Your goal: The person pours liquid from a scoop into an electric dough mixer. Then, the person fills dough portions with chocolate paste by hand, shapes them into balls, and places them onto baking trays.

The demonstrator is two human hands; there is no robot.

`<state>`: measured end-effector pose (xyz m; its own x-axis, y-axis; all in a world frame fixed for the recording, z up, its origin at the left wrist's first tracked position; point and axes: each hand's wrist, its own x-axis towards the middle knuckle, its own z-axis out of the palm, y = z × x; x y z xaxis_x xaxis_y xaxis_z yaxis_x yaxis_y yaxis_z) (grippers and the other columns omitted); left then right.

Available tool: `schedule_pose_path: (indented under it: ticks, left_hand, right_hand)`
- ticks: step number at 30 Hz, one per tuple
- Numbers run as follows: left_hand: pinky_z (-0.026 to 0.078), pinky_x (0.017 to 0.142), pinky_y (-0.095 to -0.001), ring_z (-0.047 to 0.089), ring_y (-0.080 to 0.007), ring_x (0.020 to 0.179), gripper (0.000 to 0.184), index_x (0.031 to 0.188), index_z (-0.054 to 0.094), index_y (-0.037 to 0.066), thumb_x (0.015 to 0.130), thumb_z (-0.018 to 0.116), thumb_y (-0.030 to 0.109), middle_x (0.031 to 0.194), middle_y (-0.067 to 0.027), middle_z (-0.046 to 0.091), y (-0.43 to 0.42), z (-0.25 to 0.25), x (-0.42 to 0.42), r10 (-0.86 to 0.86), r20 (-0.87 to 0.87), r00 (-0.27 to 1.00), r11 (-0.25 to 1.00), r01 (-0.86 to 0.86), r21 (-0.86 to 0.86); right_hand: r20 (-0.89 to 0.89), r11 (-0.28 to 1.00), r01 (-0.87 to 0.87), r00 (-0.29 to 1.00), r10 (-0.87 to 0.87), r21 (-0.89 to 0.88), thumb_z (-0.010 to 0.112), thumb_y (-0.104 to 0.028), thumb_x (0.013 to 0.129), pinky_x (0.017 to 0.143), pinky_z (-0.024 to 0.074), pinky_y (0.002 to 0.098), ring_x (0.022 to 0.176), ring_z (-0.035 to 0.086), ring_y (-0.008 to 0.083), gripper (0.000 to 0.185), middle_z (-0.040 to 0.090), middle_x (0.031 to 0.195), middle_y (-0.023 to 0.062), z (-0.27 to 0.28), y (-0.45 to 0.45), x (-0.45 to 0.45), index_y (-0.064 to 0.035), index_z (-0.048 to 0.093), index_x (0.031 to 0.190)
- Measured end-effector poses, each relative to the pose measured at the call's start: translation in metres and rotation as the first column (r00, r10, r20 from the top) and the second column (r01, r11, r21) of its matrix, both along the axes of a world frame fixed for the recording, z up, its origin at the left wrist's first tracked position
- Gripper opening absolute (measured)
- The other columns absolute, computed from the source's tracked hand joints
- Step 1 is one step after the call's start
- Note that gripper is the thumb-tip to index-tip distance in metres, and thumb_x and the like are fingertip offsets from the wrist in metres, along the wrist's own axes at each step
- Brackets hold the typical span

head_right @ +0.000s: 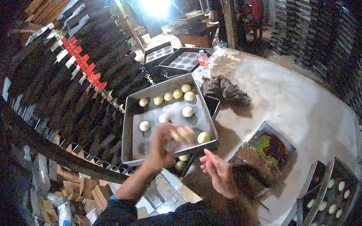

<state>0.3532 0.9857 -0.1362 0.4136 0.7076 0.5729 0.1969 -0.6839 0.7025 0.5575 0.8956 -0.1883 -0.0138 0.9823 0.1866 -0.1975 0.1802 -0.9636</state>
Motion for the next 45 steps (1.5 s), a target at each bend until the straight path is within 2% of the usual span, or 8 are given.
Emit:
schedule_pose_path:
  ticks: [5,8,20,29,31,35,41,45]
  left_hand:
    - [0.05,0.089,-0.0366,0.056,-0.0271,0.104,0.11,0.15,0.015,-0.003,0.07,0.085,0.025,0.137,-0.0211,0.042,-0.107,0.024,0.006,-0.032,-0.112,0.993,0.988,0.015,-0.151]
    - [0.052,0.083,-0.0308,0.054,-0.016,0.103,0.093,0.143,0.035,-0.003,0.072,0.084,0.032,0.118,-0.0112,0.049,-0.139,-0.007,-0.026,-0.143,0.157,0.977,0.884,0.197,-0.424]
    - [0.053,0.08,-0.0286,0.062,-0.0156,0.088,0.032,0.121,0.058,-0.004,0.096,0.057,0.017,0.099,-0.0059,0.06,-0.278,-0.065,-0.109,0.31,0.479,0.822,0.608,0.216,-0.764]
    - [0.053,0.088,-0.0312,0.062,-0.0167,0.099,0.044,0.134,0.049,-0.001,0.093,0.061,0.009,0.112,-0.0089,0.063,-0.285,-0.069,-0.081,0.57,0.696,0.437,0.7,0.186,-0.69]
    - [0.054,0.089,-0.0362,0.058,-0.0181,0.11,0.045,0.137,0.047,0.001,0.094,0.06,0.007,0.122,-0.01,0.055,-0.282,-0.083,-0.063,0.482,0.634,0.605,0.709,0.155,-0.688]
    - [0.05,0.087,-0.0257,0.054,-0.0129,0.107,0.051,0.141,0.042,0.001,0.094,0.06,0.007,0.116,-0.0045,0.044,-0.263,-0.082,-0.021,0.385,0.514,0.766,0.815,-0.021,-0.58]
    - [0.045,0.087,-0.0264,0.052,-0.0131,0.097,0.042,0.138,0.048,0.003,0.098,0.054,0.015,0.105,-0.004,0.048,-0.225,-0.061,0.034,0.352,0.511,0.784,0.769,0.069,-0.635]
    - [0.044,0.089,-0.0362,0.054,-0.0284,0.1,0.032,0.12,0.061,-0.004,0.092,0.057,0.012,0.119,-0.0191,0.056,-0.217,-0.072,0.096,0.086,0.26,0.962,0.996,-0.085,-0.016]
  right_hand:
    - [0.047,0.997,0.075,0.996,-0.075,0.013,0.074,-0.027,0.085,0.083,0.0528,0.0304,0.089,0.067,0.0174,0.045,0.069,0.103,0.0091,0.02,-0.034,-0.018,0.0033,0.064,0.117]
    - [0.325,0.703,0.158,0.803,-0.5,0.693,0.083,-0.015,0.07,0.083,0.0551,0.0358,0.095,0.067,0.0289,0.042,0.063,0.112,0.0162,0.037,-0.061,-0.053,-0.0033,0.068,0.107]
    - [0.483,0.921,-0.086,0.868,-0.119,0.381,0.068,0.005,0.075,0.063,0.0534,0.0284,0.075,0.065,0.0161,0.024,0.067,0.091,0.0068,0.019,-0.166,-0.141,-0.0071,0.075,0.094]
    - [0.075,0.934,0.177,0.975,-0.209,0.309,0.069,0.0,0.078,0.066,0.0485,0.0254,0.081,0.061,0.0145,0.019,0.065,0.099,0.009,0.015,-0.181,-0.161,0.006,0.071,0.095]
    - [0.161,0.993,0.001,0.987,0.018,-0.117,0.069,-0.004,0.082,0.063,0.0466,0.0248,0.078,0.059,0.0134,0.02,0.064,0.094,0.0075,0.005,-0.172,-0.138,0.0069,0.07,0.099]
    - [0.37,0.684,0.259,0.684,-0.629,0.683,0.07,0.003,0.074,0.064,0.0478,0.0241,0.07,0.061,0.0185,0.026,0.061,0.086,0.0064,-0.008,-0.159,-0.111,-0.0043,0.074,0.099]
    - [0.275,0.674,0.197,0.804,-0.526,0.712,0.062,-0.015,0.086,0.079,0.0506,0.032,0.079,0.064,0.0237,0.021,0.064,0.092,0.0086,0.03,-0.15,-0.044,-0.0013,0.07,0.1]
    - [0.34,0.804,0.323,0.781,-0.524,0.499,0.053,-0.02,0.096,0.075,0.0502,0.0314,0.075,0.062,0.0223,0.026,0.065,0.086,0.0121,0.013,-0.142,0.004,0.0019,0.062,0.108]
